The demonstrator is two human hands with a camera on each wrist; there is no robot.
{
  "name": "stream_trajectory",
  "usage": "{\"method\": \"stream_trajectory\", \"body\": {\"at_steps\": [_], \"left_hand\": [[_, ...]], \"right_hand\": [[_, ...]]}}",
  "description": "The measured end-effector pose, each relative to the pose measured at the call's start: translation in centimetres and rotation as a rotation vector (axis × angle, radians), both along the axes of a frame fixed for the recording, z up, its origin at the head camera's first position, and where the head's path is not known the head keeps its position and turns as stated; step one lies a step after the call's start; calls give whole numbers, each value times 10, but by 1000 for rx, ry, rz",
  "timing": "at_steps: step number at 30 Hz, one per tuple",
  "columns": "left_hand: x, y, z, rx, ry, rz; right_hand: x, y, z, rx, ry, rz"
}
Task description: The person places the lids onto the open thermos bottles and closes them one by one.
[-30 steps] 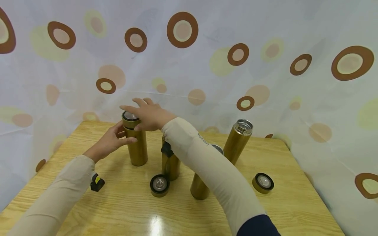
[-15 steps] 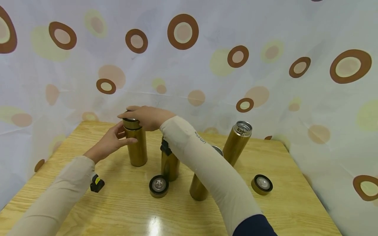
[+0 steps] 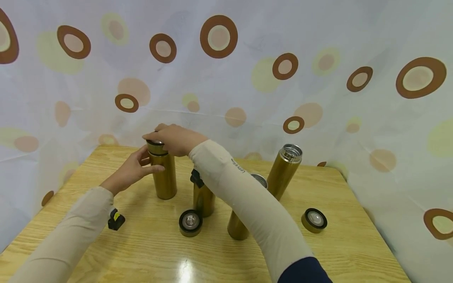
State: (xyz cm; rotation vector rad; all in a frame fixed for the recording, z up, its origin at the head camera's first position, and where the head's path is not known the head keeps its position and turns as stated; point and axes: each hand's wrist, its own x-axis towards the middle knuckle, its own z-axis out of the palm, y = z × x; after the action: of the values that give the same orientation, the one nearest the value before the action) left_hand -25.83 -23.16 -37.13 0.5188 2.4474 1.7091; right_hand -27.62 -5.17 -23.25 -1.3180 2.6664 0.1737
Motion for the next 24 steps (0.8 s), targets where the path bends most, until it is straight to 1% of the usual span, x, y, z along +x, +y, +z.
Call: {"method": "stream_trajectory", "body": {"at_steps": [7,13,20,24], "left_hand": [[0,0,1,0,-11,4],[1,1,1,-6,-17,14],[2,0,1,5,-15,1],[1,-1,0,11,-6,-5]], "right_hand": [[3,-3,-1,28,46,-72],[3,-5,-8,7,120,-96],[5,-4,-17,-90,226,-152],[9,-4,-22,-159,301,-160]]}}
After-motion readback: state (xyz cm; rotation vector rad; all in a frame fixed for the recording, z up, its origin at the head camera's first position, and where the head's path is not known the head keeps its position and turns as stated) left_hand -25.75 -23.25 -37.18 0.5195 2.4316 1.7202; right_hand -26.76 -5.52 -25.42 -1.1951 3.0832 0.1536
